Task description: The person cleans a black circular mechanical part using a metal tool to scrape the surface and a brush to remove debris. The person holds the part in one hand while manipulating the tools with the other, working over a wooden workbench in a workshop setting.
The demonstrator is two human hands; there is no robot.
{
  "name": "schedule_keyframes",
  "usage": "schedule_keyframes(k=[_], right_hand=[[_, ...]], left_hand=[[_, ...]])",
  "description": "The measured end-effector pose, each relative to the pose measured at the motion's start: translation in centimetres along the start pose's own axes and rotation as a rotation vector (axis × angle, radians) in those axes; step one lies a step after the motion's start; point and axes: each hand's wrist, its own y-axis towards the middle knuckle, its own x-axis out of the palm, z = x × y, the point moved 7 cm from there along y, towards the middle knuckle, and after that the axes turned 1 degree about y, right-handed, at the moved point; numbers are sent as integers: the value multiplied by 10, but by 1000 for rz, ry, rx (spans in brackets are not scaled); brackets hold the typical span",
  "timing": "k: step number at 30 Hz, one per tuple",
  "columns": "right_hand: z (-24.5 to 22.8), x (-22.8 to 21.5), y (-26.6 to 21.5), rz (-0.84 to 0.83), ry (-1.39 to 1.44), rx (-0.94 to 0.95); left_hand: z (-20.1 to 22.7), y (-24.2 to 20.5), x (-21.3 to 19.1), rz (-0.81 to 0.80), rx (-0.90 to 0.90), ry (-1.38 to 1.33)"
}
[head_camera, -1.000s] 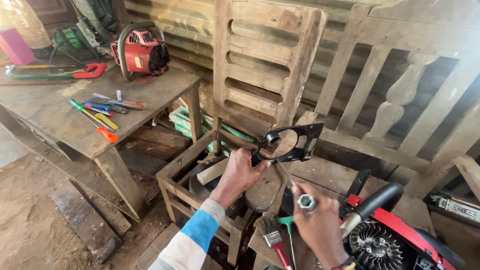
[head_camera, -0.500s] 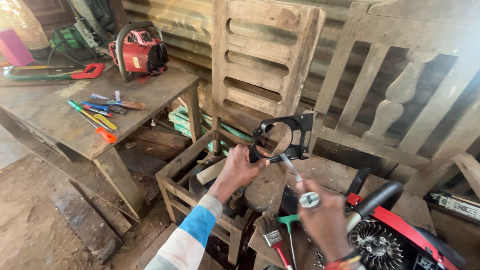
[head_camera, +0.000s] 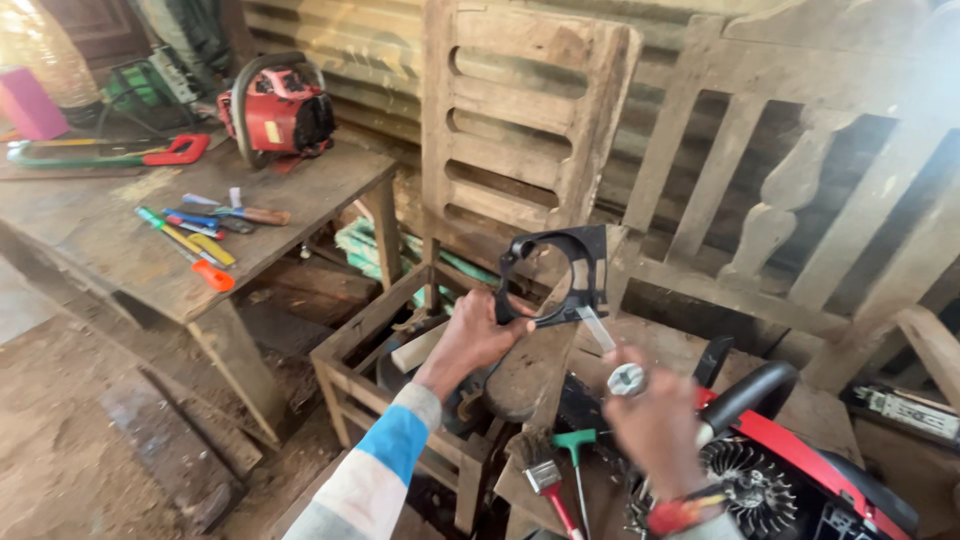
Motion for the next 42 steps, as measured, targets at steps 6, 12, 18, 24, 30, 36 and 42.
schedule_keyframes(k=[6,12,18,24,30,36,42], right_hand=[[2,-24,-7,138,84,144],[-9,-6,-25,21,69,116],[-12,-50,-27,274,151,88],[3,-62,-38,300,250,275],[0,-74,-45,389,250,119],[-15,-81,-36,424,277,15],[-11,-66,-34,335,345,235]], left_hand=[[-5,-4,-12,-93,-74,-27],[1,-25,-29,-83,-90,-268],[50,-22,-60,275,190,-109],[41,2,2,-105,326,1058],[71,-25,-22,239,594,732],[63,-25,-36,194,525,822],[51,-19,-18,-27,470,729]])
